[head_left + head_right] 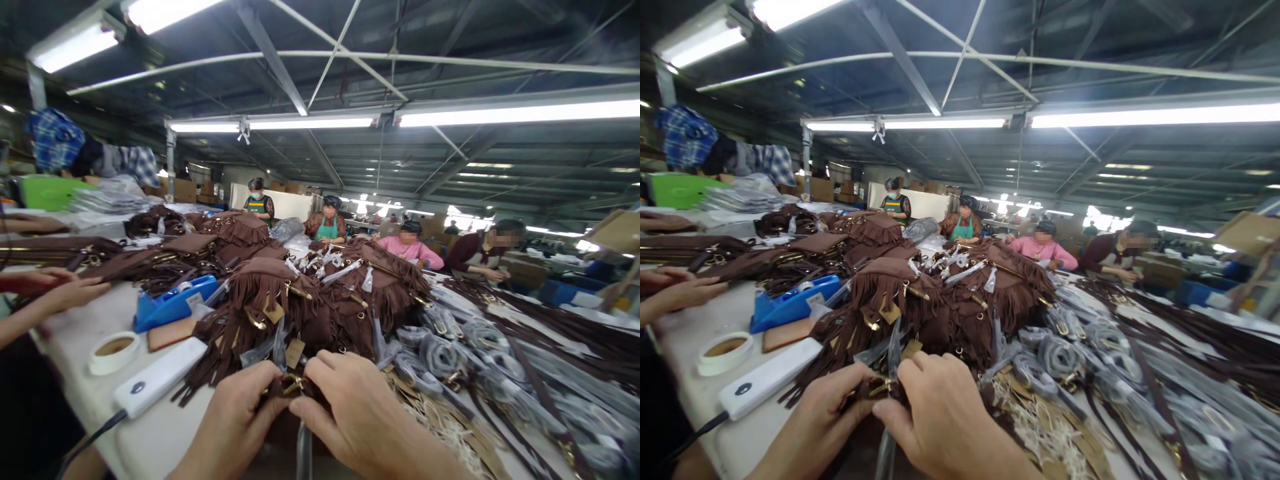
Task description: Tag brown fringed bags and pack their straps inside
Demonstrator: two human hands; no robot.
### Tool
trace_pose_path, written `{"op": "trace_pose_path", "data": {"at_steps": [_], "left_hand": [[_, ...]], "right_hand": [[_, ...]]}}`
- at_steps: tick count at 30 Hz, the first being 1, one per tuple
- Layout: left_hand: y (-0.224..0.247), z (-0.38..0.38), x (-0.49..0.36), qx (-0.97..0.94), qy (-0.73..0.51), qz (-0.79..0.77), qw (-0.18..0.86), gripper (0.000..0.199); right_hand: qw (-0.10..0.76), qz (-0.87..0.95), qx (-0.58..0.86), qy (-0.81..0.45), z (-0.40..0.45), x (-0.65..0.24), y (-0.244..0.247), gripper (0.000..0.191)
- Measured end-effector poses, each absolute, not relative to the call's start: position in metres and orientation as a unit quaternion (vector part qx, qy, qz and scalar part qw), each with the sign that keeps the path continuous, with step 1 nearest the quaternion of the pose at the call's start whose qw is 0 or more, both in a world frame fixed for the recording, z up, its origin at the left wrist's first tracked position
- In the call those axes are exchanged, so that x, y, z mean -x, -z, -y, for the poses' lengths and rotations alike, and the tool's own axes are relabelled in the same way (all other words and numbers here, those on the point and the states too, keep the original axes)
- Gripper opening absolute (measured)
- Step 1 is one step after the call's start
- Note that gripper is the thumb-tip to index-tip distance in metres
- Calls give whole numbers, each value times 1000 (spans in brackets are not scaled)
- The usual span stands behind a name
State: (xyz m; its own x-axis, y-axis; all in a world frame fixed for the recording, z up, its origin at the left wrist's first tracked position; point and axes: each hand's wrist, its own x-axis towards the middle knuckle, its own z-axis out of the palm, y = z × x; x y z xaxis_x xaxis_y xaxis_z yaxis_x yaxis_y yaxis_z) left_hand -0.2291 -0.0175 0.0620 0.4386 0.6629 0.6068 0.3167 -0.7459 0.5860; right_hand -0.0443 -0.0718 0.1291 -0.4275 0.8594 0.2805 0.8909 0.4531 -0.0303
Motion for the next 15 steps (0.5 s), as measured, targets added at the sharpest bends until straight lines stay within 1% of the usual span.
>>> {"op": "trace_pose_path", "data": {"at_steps": [3, 4, 5, 8, 10, 12, 13, 15], "left_hand": [[-63, 18, 225, -835, -422, -308, 171, 18], [-64, 19, 224, -842, -412, -306, 166, 17], [-65, 20, 223, -849, -402, -300, 164, 16], [-67, 19, 228, -863, -389, -271, 174, 17], [-67, 15, 239, -855, -395, -270, 197, 19], [-66, 7, 256, -828, -420, -299, 222, 20], [-64, 2, 265, -808, -438, -320, 230, 21], [-59, -6, 280, -777, -465, -351, 237, 23]], "right_hand": [[43, 837, 523, 158, 81, 51, -134, 7], [18, 846, 503, 176, 83, 51, -137, 7], [2, 856, 480, 189, 83, 51, -140, 12], [-2, 879, 429, 208, 82, 39, -141, 21], [-12, 881, 424, 208, 80, 21, -130, 22], [-57, 860, 466, 201, 80, -7, -113, 20], [-91, 835, 508, 192, 79, -24, -104, 18], [-169, 756, 619, 130, 80, -58, -94, 22]]}}
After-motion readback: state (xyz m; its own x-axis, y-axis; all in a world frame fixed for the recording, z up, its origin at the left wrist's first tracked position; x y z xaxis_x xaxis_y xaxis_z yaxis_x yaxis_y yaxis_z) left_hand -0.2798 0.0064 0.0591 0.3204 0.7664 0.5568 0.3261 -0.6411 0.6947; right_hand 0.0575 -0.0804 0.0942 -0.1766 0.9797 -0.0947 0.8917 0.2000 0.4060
